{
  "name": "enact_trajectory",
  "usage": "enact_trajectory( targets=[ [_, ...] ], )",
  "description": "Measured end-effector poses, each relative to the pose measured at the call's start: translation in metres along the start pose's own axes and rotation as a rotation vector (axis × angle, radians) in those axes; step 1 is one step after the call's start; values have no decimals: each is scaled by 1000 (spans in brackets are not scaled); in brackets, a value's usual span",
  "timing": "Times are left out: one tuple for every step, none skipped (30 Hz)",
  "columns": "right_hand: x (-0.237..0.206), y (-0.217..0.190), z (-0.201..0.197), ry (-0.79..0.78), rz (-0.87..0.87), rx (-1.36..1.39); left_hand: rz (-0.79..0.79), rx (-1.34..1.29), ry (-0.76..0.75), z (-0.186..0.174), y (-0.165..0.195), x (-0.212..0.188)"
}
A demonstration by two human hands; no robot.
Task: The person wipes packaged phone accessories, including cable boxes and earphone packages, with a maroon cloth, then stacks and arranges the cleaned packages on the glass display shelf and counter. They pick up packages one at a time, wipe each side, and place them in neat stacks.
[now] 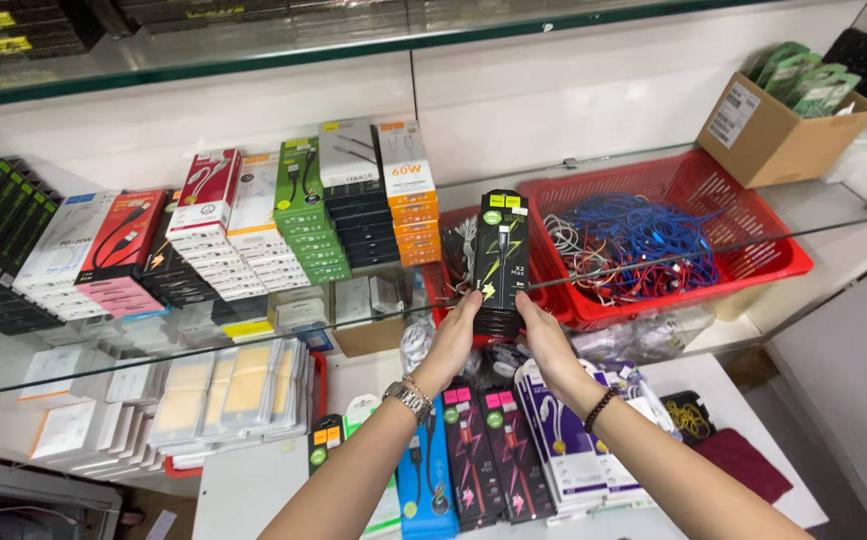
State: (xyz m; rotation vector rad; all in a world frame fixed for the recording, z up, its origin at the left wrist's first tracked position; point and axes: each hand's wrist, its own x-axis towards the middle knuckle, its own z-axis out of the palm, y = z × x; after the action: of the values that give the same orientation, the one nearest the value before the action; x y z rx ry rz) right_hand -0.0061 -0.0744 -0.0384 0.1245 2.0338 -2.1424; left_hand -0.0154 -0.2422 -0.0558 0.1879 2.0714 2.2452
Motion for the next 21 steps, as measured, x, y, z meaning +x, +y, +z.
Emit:
enact_trajectory(
  targets=[
    [-16,2,9,-11,-8,22,12,-11,-15,-5,2,-20],
    [-33,5,19,3,5,25,-11,-1,-9,-11,3,-40],
    [-47,5,29,16,13,25,-28,7,-2,-16,7,-57],
    [-60,5,41,26,20,25,-44,16,6,-23,12,-72],
    [-75,6,52,25,36,-9,-42,44,28,-31,15,-88],
    [-88,7,64,22,50,-46,-39,71,51,-39,19,-105],
    [-101,9,77,16,63,-81,-34,100,76,-49,22,-121],
    [-113,11,92,-23,54,-31,-43,104,98,-59,25,-138],
    [-126,15,106,-63,46,19,-53,109,120,-68,26,-157],
    [-137,19,120,-103,36,69,-61,113,141,-79,28,-174],
    [-147,23,134,-86,68,23,-56,151,175,-88,28,-190],
    [-156,29,148,-70,100,-22,-53,189,210,-99,28,-209],
    [-163,35,162,-56,131,-69,-49,227,247,-109,27,-225],
    [-168,42,177,-96,78,-98,-81,245,286,-119,26,-238],
    [-174,51,191,-136,26,-126,-115,263,324,-129,23,-250],
    [-177,61,205,-175,-28,-152,-147,280,362,-140,20,-261],
    [-179,72,219,-190,-25,-171,-140,307,382,-153,14,-269],
    [-180,83,233,-202,-21,-189,-133,334,400,-167,7,-276],
    [-180,96,246,-213,-19,-206,-125,361,417,-181,-2,-281],
    [-182,109,258,-226,-35,-215,-158,387,426,-194,-14,-288],
    [-183,124,270,-239,-51,-221,-190,414,434,-206,-28,-296]
  ],
)
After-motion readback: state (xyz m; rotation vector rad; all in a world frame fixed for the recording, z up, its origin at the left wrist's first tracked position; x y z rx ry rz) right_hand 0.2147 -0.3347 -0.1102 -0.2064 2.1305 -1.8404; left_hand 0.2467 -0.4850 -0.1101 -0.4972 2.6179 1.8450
